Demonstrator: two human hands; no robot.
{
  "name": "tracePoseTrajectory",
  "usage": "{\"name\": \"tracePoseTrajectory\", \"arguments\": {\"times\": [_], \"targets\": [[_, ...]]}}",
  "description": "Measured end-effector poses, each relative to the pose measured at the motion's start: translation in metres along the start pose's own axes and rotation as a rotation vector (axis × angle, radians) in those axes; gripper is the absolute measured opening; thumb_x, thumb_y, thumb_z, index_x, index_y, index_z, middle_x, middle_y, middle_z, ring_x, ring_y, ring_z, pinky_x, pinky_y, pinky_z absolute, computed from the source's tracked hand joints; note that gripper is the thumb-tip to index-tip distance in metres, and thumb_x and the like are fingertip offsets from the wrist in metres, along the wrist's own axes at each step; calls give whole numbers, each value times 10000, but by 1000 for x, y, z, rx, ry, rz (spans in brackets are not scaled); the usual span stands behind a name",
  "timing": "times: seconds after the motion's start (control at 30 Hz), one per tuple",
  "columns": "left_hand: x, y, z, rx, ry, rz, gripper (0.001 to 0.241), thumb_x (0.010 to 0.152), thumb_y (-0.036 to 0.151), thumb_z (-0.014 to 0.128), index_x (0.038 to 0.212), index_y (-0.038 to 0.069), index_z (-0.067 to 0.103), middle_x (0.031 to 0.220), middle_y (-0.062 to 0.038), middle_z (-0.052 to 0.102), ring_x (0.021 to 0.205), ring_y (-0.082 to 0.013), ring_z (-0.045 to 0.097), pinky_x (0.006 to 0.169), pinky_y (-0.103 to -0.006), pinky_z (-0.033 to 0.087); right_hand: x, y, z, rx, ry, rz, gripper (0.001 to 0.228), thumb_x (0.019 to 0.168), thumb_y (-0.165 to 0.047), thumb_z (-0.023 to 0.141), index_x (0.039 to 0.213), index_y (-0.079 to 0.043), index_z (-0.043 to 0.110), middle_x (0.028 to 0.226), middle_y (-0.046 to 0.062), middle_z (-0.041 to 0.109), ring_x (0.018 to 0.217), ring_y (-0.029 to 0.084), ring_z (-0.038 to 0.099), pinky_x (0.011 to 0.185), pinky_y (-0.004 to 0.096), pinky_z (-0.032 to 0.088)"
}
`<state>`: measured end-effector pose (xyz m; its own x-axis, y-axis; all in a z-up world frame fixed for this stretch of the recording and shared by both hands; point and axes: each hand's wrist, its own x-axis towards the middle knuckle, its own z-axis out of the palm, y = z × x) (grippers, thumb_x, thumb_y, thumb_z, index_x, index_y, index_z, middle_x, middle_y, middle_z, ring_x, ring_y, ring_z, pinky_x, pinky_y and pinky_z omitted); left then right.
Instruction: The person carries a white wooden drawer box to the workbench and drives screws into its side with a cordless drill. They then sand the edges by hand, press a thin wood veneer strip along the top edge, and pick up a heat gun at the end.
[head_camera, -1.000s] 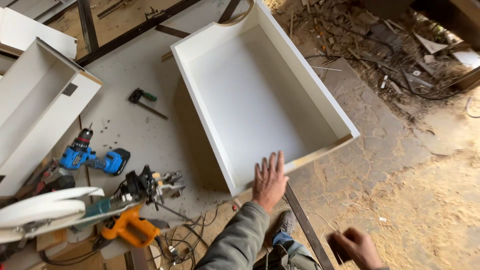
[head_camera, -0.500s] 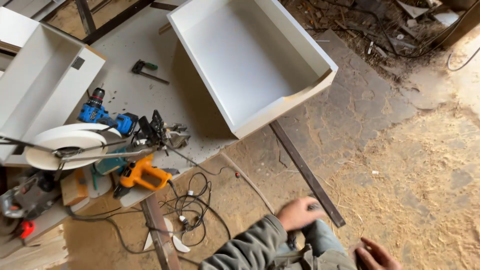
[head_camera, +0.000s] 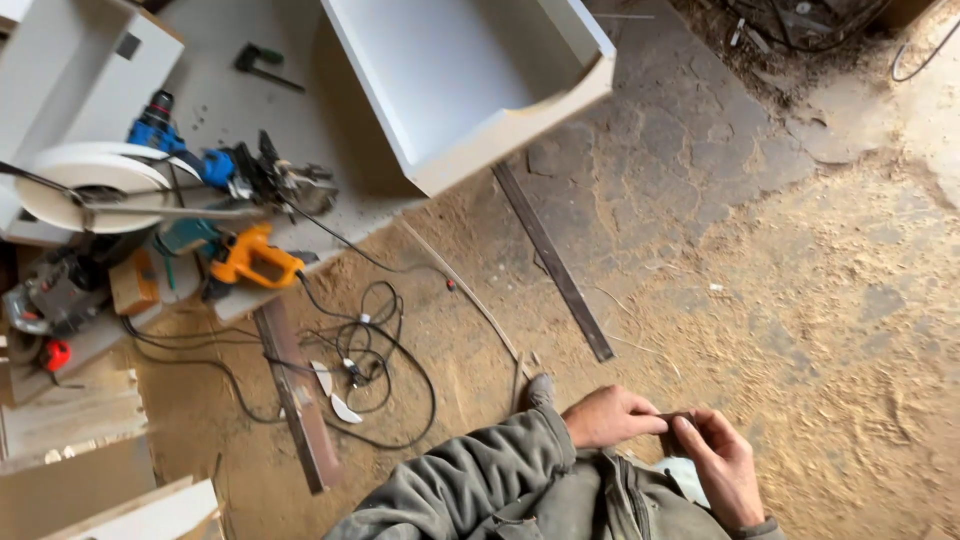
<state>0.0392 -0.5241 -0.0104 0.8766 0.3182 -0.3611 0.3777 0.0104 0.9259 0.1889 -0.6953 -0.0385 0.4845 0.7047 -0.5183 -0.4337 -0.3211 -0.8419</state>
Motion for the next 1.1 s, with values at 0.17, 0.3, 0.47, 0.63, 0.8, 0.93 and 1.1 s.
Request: {"name": "tracePoseTrajectory", "arguments": {"times": [0.17,0.3,0.47,0.63,0.8,0.93,1.1], "targets": [[37,30,87,-12,108,-78,306,922,330,695,1046,65,783,899,-96,780,810,-136,736,734,-312,575,-9,-36,-91,-170,-222,53,265,971,-148,647,1144,45,700,971,66,748,887,127,672,794,299,555],[70,52,153,-134,271,-130,287,962,278,672,1019,8,750,871,-81,764,793,-103,693,717,-294,555,11,-34,-168,-235,-332,131,298,992,-178,625,1147,48,741,990,25,750,914,89,646,820,276,533],[92,87,182,-303,427,-143,240,995,218,645,1031,-10,714,868,-50,744,786,-76,670,700,-260,544,46,-61,-197,-246,-446,32,294,998,-191,640,1160,37,733,968,29,732,886,97,642,803,285,542],[138,70,176,-492,624,-69,148,1011,120,650,1048,-23,650,869,-49,712,779,-79,635,668,-257,520,91,-108,-164,-144,-412,53,308,960,-198,637,1177,5,716,1008,-11,740,904,67,657,822,258,542],[202,82,141,-569,708,19,120,975,30,597,1060,-34,651,895,-36,733,839,-94,687,736,-257,556,149,-130,-170,-241,-350,-73,249,1013,-157,710,1108,73,728,891,48,681,824,99,591,722,281,504],[289,76,106,-529,621,119,137,1008,57,612,1093,-32,671,951,-62,719,882,-106,668,763,-277,551,217,-188,-190,-190,-349,-94,261,958,-110,681,1151,64,702,965,42,726,871,98,658,774,276,568],[351,168,41,-145,511,124,264,935,154,681,1163,27,724,995,-136,759,919,-203,735,820,-326,566,276,-271,-213,-274,-302,-140,259,1051,-67,620,1232,81,732,1025,128,747,896,145,671,819,292,543]]}}
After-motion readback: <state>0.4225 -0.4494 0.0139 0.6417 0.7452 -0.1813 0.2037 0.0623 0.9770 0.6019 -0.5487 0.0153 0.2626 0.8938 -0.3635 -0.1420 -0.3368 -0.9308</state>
